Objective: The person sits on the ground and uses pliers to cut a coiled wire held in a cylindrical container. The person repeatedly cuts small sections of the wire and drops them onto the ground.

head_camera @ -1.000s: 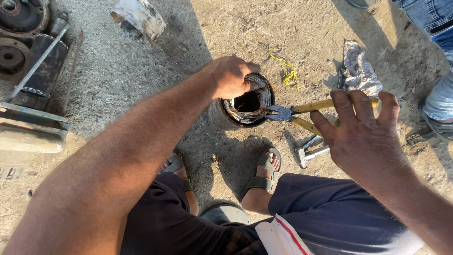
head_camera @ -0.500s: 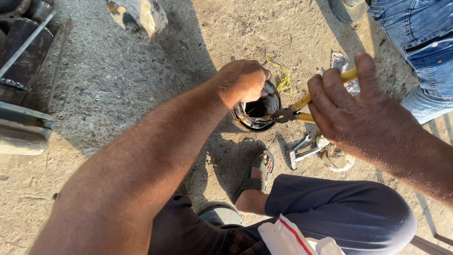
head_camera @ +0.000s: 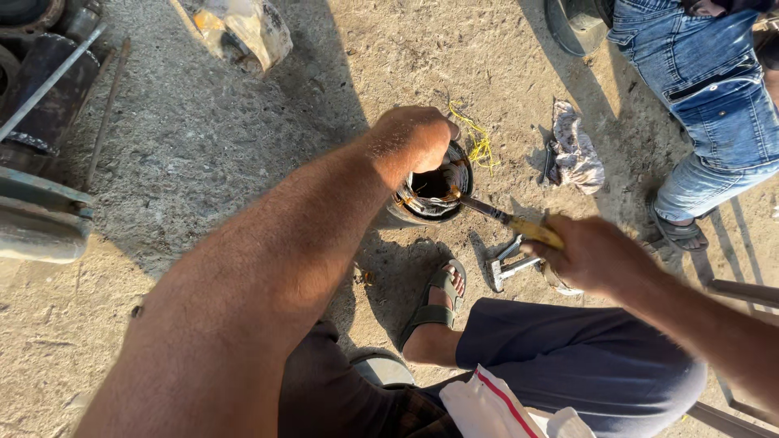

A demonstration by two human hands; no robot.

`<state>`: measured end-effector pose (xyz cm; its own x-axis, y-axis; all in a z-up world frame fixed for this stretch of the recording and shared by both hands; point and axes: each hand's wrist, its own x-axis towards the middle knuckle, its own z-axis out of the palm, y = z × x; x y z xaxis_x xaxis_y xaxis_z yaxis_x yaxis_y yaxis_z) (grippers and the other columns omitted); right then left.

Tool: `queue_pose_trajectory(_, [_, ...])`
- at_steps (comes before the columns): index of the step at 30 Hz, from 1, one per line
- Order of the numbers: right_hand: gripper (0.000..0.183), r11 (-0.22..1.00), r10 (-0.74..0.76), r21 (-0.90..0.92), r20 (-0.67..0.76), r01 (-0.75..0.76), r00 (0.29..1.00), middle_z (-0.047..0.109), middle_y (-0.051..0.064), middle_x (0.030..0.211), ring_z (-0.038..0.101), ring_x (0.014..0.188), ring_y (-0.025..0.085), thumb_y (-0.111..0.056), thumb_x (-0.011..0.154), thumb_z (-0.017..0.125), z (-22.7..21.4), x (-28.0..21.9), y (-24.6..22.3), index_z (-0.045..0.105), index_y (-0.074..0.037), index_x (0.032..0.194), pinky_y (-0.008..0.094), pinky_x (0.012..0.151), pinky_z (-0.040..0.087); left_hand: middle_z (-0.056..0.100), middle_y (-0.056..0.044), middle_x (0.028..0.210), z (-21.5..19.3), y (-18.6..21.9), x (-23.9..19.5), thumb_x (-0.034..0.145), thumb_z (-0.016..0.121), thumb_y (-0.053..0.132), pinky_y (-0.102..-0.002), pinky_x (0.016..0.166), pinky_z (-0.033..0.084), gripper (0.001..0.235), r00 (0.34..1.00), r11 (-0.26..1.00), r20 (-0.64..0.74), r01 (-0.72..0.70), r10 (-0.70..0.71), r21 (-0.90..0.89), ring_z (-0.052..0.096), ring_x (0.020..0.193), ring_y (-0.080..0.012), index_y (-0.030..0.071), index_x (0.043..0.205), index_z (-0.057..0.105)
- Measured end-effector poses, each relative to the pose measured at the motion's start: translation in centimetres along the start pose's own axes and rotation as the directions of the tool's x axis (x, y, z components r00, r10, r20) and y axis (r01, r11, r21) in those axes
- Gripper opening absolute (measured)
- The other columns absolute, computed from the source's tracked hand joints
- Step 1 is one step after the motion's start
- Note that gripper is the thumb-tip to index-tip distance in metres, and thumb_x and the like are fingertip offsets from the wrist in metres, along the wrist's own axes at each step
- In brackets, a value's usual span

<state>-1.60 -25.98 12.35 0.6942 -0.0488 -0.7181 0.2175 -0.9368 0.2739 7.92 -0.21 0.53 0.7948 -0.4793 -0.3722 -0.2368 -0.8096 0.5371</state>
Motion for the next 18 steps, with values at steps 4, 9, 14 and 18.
queue_pose_trajectory(4, [0.038,0.633,0.035,0.772,-0.106,0.060,0.994,0.064,0.008,0.062,0.060,0.047,0.017,-0.044,0.097,0.056,10.5,0.7,-3.4,0.063,-0.007,0.094,0.037,0.046,0.055,0.055,-0.007,0.141,-0.5,-0.9,-0.4,0.089,0.078,0.024,-0.048,0.100,0.051,0.067,0.998,0.999,0.057,-0.022,0.024,-0.043,0.060,0.118,-0.0306,0.031,0.148,0.048])
queue_pose_trajectory(9, [0.046,0.028,-0.009,0.964,-0.264,0.265,0.964,0.065,0.008,0.069,0.059,0.056,0.016,-0.046,0.103,0.053,19.1,3.2,-7.5,0.061,-0.002,0.092,0.032,0.050,0.048,0.065,-0.010,0.140,-0.7,0.3,-0.9,0.098,0.069,0.024,-0.044,0.104,0.056,0.058,0.994,1.000,0.104,0.022,-0.021,-0.011,0.066,0.120,-0.0294,0.031,0.153,0.050])
queue_pose_trajectory(14, [0.044,-0.234,0.023,0.939,-0.255,0.254,0.967,0.065,0.006,0.075,0.062,0.058,0.016,-0.044,0.098,0.060,21.0,5.2,-8.3,0.063,0.000,0.100,0.034,0.052,0.053,0.063,-0.010,0.139,-0.5,1.6,-0.6,0.097,0.069,0.027,-0.046,0.102,0.054,0.055,0.995,0.998,0.092,0.050,-0.046,-0.045,0.064,0.118,-0.0295,0.034,0.148,0.053])
queue_pose_trajectory(18, [0.043,-0.342,0.000,0.874,-0.366,0.344,0.931,0.068,0.010,0.076,0.065,0.060,0.018,-0.042,0.097,0.064,23.2,8.1,-10.7,0.064,0.001,0.103,0.035,0.052,0.053,0.064,-0.007,0.138,-0.4,0.5,-0.4,0.096,0.070,0.033,-0.049,0.103,0.051,0.053,0.999,1.000,0.046,0.023,-0.023,-0.007,0.063,0.121,-0.0294,0.034,0.147,0.054])
